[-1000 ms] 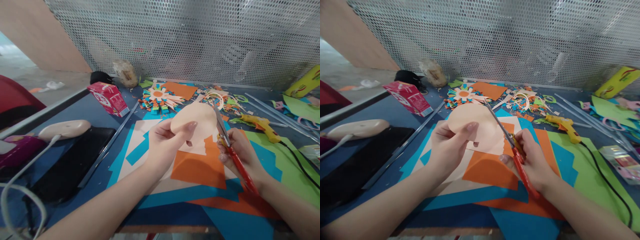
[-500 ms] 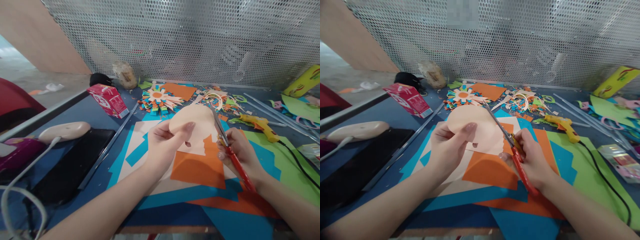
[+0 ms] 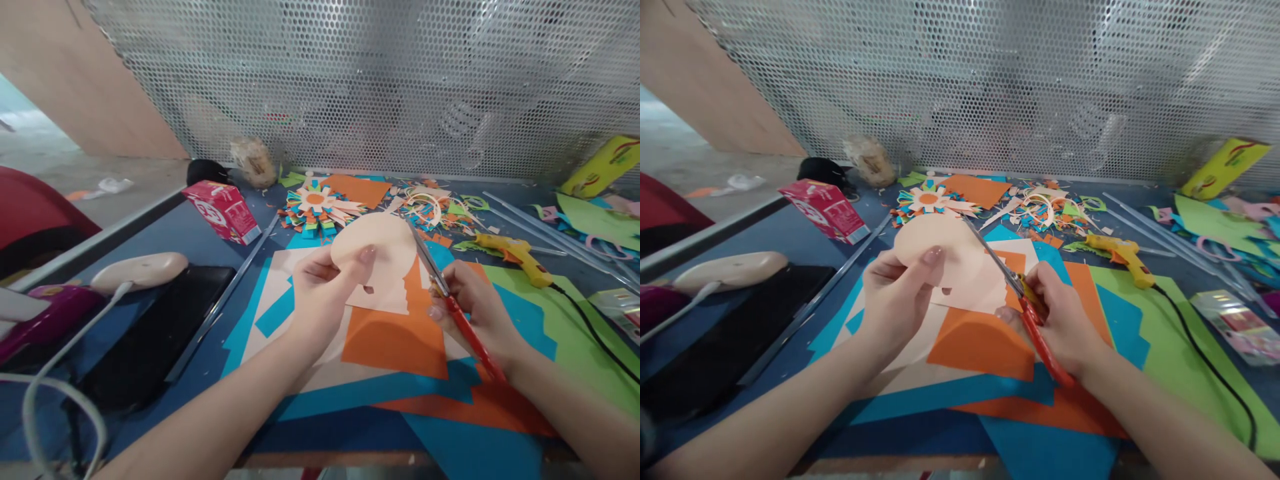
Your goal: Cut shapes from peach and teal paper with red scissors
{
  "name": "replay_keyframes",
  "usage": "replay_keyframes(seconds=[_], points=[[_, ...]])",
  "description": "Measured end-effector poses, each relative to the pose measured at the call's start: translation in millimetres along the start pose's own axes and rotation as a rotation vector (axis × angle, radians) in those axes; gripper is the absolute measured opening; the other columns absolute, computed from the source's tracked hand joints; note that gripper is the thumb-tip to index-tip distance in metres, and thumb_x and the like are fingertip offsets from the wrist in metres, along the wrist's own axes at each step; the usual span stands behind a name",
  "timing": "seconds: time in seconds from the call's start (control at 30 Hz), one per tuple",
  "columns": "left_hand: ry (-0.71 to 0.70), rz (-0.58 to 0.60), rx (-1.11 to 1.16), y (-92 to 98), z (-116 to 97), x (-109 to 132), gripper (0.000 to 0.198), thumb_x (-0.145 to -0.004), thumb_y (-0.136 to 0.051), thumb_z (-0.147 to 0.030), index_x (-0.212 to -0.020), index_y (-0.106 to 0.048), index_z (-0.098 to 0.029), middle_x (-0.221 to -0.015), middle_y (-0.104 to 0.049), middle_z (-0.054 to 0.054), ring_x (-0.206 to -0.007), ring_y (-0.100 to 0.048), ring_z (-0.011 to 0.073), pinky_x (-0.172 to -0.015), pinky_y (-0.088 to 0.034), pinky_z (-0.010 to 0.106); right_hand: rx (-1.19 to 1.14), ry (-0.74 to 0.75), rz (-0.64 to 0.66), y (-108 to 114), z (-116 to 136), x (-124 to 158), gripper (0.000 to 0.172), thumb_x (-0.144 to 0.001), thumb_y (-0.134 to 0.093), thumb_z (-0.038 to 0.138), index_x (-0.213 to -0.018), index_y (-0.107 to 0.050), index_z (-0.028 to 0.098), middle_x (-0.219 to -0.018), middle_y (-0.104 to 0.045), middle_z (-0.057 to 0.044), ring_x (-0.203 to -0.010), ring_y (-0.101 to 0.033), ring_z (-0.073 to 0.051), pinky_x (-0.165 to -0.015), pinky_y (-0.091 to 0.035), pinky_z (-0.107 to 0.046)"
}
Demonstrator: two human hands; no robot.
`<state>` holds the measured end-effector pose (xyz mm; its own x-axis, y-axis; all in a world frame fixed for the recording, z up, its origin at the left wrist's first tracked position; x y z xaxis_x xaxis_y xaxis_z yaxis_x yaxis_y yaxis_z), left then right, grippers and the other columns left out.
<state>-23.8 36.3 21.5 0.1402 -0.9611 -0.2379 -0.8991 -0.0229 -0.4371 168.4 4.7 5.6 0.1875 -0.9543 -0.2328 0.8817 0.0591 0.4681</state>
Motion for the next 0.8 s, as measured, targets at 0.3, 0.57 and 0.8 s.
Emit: replay_keyframes(seconds=[0.3, 0.57, 0.8], points=[[-0.023, -0.056, -0.031, 5.9, -0.8, -1.8, 0.03, -0.062, -0.082, -0.043, -0.054, -0.068, -0.017, -0.05, -0.059, -0.003, -0.044, -0.051, 0.0057, -0.044, -0.045, 0.017, 0.066, -0.028, -0.003, 0.1, -6.1, -0.2, 0.028, -0.078, -0.063, 0.042, -0.08, -0.041, 0.025, -0.065, -0.046, 0.005, -0.054, -0.042, -0.012, -0.047, -0.029, -0.026], [-0.017, -0.04, -0.046, 3.6, -1.3, -3.7, 0.033, -0.065, -0.08, -0.041, -0.051, -0.064, -0.016, -0.047, -0.057, -0.003, -0.041, -0.05, 0.0066, -0.038, -0.044, 0.018, 0.104, 0.009, -0.032, 2.1, -1.6, -0.6, 0.031, -0.078, -0.064, 0.043, -0.077, -0.039, 0.024, -0.061, -0.04, 0.007, -0.051, -0.034, -0.01, -0.046, -0.027, -0.024], [-0.077, -0.067, -0.247, 3.3, -10.1, -3.5, 0.019, -0.064, -0.077, -0.025, -0.051, -0.066, -0.016, -0.045, -0.057, -0.004, -0.037, -0.048, 0.006, -0.034, -0.043, 0.018, 0.173, 0.025, -0.025, 1.4, -0.3, -2.2, 0.033, -0.08, -0.061, 0.048, -0.079, -0.038, 0.025, -0.062, -0.038, 0.008, -0.052, -0.034, -0.01, -0.047, -0.028, -0.025]])
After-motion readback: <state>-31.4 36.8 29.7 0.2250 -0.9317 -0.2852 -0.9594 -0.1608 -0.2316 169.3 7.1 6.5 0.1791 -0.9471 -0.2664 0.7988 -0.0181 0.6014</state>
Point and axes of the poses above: each hand's wrist, its own x-axis away from the middle knuckle, its own y-axis out of the back of the hand, z = x × y, the point moved 7 cm from there along -x, towards the middle knuckle
